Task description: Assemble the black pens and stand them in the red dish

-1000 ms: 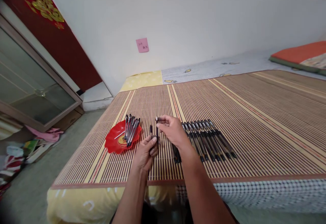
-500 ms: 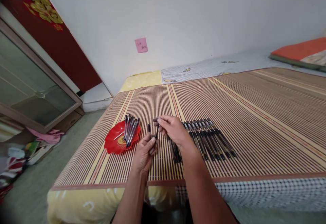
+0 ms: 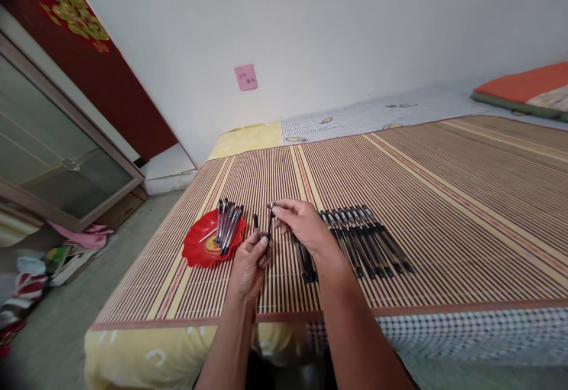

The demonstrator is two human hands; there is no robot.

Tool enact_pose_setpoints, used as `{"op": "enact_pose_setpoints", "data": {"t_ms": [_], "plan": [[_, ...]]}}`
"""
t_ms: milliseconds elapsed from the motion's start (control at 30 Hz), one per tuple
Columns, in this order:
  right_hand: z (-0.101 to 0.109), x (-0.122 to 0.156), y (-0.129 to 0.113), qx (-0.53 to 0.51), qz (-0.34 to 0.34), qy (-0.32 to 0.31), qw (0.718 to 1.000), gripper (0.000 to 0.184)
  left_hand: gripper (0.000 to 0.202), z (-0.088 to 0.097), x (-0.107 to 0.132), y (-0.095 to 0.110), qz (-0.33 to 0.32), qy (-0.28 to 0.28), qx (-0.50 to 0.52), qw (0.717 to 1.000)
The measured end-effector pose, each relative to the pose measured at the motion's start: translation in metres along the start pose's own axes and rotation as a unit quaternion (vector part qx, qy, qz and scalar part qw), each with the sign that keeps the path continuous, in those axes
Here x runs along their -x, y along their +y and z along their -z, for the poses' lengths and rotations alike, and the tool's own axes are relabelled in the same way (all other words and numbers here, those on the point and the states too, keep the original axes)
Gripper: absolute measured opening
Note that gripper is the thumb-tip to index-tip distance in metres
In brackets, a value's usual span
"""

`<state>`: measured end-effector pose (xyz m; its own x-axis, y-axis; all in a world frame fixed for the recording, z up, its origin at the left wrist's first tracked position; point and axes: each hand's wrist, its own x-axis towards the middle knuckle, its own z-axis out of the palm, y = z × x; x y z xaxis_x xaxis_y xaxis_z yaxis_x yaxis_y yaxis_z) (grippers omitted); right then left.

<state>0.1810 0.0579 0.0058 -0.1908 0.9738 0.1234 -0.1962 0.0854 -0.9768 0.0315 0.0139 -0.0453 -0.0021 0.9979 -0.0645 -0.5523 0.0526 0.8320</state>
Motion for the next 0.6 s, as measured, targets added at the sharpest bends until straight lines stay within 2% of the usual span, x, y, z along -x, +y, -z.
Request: {"op": "enact_pose_setpoints", "data": {"t_ms": [67,233,300,433,600], "plan": [[-0.001,0.000,0.000,0.001,-0.006,-0.007,1.000,0.030,0.034,-0.001,0.000,0.002,0.002,-0.005,0.018,1.000],[-0.005,0.002,-0.002,0.039,-0.031,-0.069,0.996,0.017,0.035,-0.004,0.002,0.006,0.000,-0.028,0.019,0.999],[-0.006,0.003,-0.004,0.044,-0.026,-0.071,0.996,0.016,0.035,-0.004,0.003,0.006,-0.009,-0.031,0.010,0.999],[-0.002,0.005,-0.012,0.057,0.028,-0.001,0.998,0.018,0.033,-0.003,0.003,0.002,-0.041,-0.023,-0.001,0.999],[0.002,0.010,-0.031,0.036,0.105,0.120,0.987,0.017,0.036,-0.002,0.003,-0.002,-0.037,-0.041,-0.053,0.997]]}}
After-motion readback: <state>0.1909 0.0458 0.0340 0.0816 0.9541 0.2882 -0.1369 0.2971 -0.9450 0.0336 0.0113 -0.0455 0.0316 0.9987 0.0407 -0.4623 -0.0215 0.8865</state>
